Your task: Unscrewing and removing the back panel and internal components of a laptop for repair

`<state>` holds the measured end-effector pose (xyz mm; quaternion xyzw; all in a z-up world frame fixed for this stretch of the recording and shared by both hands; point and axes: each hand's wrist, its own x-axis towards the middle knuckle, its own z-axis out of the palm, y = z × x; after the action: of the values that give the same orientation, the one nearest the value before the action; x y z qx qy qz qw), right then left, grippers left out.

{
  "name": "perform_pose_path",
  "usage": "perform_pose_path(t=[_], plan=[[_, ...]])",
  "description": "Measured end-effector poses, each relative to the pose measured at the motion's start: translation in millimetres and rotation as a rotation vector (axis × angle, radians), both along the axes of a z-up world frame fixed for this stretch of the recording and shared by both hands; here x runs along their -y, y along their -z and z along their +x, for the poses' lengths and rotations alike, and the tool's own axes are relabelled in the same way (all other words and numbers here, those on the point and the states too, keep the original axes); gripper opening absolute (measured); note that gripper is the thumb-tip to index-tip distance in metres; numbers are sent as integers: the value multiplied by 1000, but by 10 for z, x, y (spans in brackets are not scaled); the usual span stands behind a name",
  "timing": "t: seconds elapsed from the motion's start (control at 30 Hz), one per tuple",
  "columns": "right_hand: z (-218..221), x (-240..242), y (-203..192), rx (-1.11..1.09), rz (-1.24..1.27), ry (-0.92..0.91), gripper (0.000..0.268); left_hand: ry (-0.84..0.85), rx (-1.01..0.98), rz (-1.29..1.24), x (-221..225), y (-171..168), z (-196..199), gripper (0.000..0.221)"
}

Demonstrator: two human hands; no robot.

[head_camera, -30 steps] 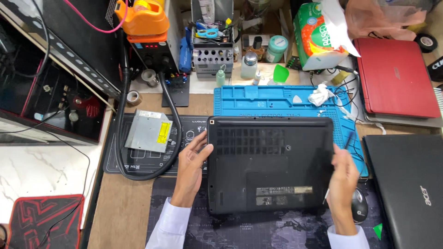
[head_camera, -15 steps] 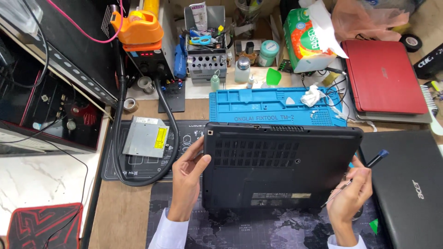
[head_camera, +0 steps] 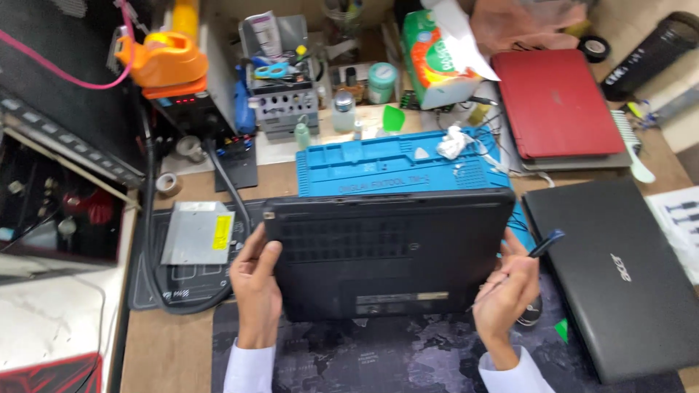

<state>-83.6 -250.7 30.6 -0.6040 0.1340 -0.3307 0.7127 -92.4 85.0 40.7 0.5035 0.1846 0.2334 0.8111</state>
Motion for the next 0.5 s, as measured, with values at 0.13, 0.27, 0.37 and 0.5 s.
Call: perform_pose_path(t=[0.13,0.27,0.37,0.5], plan=[[-131,-189,-385,72,-72,-115,64,-56,-60,-46,-161,137,131,57],[-208,-270,-547,128,-54,-201,69,-76,-75,-24,-271,59,199,57],[-263,-311,-650,150,-52,-240,70,-71,-56,-48,-315,15,180,54],[-238,-325,-570,185,-34,-238,66,-63,-39,-85,-340,-19,132,51]])
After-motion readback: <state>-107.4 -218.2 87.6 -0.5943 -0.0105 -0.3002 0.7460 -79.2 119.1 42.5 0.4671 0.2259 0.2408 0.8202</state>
